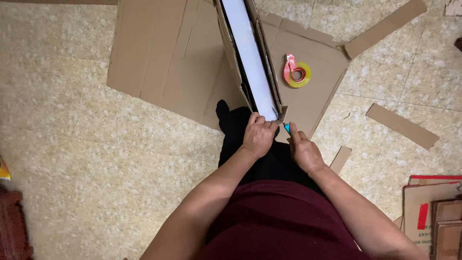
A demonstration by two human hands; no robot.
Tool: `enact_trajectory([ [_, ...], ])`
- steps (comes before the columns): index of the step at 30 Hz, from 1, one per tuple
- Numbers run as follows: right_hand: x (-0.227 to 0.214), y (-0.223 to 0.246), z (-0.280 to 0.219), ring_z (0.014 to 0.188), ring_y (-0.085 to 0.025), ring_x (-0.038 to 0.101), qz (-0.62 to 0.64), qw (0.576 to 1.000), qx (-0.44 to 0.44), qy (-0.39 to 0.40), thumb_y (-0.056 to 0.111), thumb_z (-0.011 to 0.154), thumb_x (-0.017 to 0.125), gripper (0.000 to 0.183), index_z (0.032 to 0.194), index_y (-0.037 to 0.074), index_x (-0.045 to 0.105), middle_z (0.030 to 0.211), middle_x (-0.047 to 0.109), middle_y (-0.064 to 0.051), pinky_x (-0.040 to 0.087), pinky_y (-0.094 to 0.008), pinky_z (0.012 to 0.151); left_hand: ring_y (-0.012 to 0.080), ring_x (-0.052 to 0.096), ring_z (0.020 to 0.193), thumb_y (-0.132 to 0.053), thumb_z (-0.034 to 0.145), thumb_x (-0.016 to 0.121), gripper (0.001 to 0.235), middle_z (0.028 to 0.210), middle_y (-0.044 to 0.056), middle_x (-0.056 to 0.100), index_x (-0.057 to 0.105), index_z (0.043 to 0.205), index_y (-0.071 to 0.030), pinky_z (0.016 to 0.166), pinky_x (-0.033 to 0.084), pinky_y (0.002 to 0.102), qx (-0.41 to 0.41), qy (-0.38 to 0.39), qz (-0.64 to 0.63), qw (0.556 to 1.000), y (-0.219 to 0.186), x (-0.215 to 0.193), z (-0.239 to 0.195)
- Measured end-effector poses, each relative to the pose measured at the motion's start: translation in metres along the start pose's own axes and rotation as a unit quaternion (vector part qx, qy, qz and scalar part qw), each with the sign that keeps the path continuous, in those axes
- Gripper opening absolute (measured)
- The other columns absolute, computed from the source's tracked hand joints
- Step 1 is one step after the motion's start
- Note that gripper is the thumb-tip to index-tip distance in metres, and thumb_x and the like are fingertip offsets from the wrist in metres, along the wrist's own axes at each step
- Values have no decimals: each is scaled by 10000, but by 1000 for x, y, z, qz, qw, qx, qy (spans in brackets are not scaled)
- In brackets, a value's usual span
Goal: Packing a white item into a custom-fitted cardboard box and sealing it with tape.
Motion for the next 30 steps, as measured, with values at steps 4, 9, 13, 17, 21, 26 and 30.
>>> enact_trajectory([
  [4,-3,2,-1,805,-460,672,31,999,-6,-11,199,996,592,604,1552,101,378,1081,659,-227,555,-526,712,248,631,985,-146,838,617,204,918,80,725,734,997,-96,1079,385,407,25,10,13,1000,15,-10,2],
  [9,-55,31,-44,811,-463,680,25,1000,11,6,173,972,576,629,1556,79,363,1099,651,-249,558,-526,725,300,612,1187,-201,724,609,208,1098,101,721,714,889,-131,1169,312,447,107,3,67,992,42,-43,7],
  [13,-80,68,-78,847,-463,692,23,995,98,18,199,973,560,601,1534,92,371,1163,655,-238,569,-519,743,258,613,1089,-115,827,629,97,943,59,660,700,892,-116,1210,356,445,146,60,31,987,56,-33,8],
  [17,-61,103,-75,836,-484,678,97,989,108,-34,205,987,563,580,1514,44,381,1147,648,-262,559,-530,728,274,605,1001,-102,834,634,49,904,76,612,656,874,-84,1153,416,456,190,18,-17,981,61,-38,9],
  [21,-33,128,-67,779,-463,681,96,981,167,-23,204,1001,552,579,1524,41,367,1093,644,-252,563,-527,689,282,596,969,-96,826,642,37,881,83,590,645,859,-81,1108,442,451,209,-6,-22,978,65,-44,11],
  [26,-13,153,-72,741,-465,667,64,981,178,-48,193,1005,556,604,1546,26,345,1060,634,-254,547,-538,632,292,579,935,-113,828,657,52,870,90,582,630,842,-71,1035,461,447,233,-24,-47,971,71,-49,8],
  [30,4,164,-71,736,-466,675,45,976,212,-34,194,993,554,640,1562,22,318,1047,628,-268,557,-538,631,281,578,937,-98,822,648,43,876,83,587,638,858,-76,1043,460,437,244,-28,-36,969,76,-45,8],
])
Point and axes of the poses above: each hand's wrist, its own z-axis towards the middle knuckle, its own x-axis out of the palm, y = z × x, the point moved 1 cm from there along z, towards the middle knuckle
